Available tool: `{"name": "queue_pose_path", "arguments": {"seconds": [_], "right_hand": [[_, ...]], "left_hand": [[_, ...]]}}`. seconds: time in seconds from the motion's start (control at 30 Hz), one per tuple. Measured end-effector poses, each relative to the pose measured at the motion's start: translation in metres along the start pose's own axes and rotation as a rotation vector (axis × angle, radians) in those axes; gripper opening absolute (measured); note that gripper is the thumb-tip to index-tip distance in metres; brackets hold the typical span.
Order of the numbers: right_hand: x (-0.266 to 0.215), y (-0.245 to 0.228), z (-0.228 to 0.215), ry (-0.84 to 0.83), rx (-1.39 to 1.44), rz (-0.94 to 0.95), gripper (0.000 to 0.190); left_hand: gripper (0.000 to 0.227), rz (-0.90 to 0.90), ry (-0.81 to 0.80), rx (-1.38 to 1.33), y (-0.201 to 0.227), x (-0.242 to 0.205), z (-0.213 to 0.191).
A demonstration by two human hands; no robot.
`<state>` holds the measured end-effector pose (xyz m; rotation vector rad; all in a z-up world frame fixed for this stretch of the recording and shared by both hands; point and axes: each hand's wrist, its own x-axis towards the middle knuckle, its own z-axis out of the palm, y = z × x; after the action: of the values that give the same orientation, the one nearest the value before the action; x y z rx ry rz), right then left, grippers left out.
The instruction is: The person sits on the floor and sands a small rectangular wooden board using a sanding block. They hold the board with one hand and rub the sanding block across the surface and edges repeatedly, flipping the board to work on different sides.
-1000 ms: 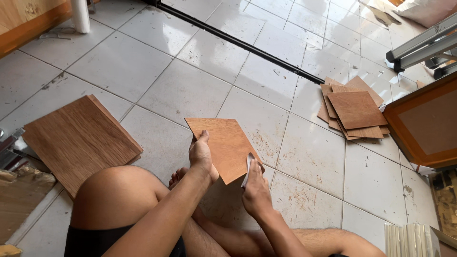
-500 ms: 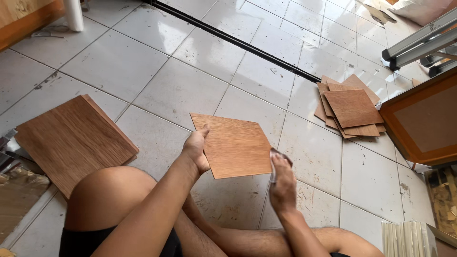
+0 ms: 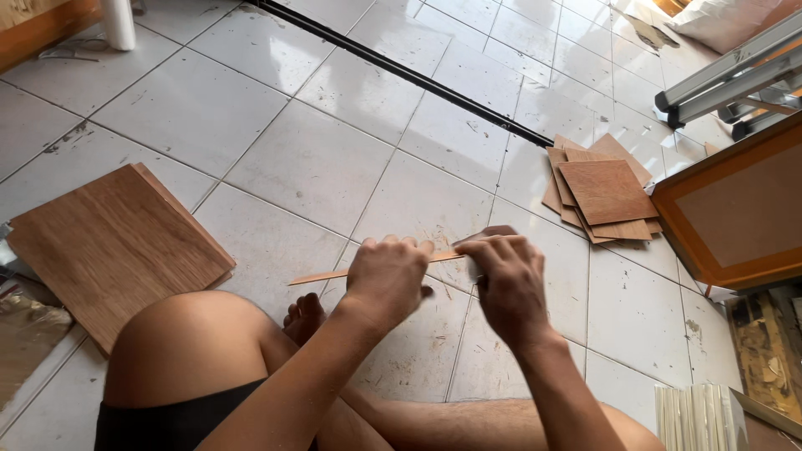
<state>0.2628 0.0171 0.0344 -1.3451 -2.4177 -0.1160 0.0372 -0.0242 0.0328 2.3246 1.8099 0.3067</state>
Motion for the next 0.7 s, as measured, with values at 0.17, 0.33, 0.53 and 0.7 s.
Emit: {"name": "queue_pose_path", "arguments": {"seconds": [0.17, 0.33, 0.53, 0.7], "right_hand": [[-0.004, -0.015, 0.042, -0.108, -0.022, -0.004, 0.067], [0.003, -0.061, 0.066, -0.071, -0.078, 0.128, 0.068], [0.02, -0.075, 0.054, -0.227, -0.032, 0.01, 0.091], [0.028, -0.036, 0.057, -0.243, -0.022, 0.139, 0.083]], "left_hand": [[0.005, -0.113, -0.056, 0.008, -0.052, 0.019, 0.044], [0.015, -0.1, -0.06, 0.006, -0.057, 0.025, 0.029], [0.015, -0.145, -0.049, 0.051, -0.073, 0.029, 0.029], [0.028, -0.492, 0.023, -0.079, -0.108, -0.025, -0.037]]}}
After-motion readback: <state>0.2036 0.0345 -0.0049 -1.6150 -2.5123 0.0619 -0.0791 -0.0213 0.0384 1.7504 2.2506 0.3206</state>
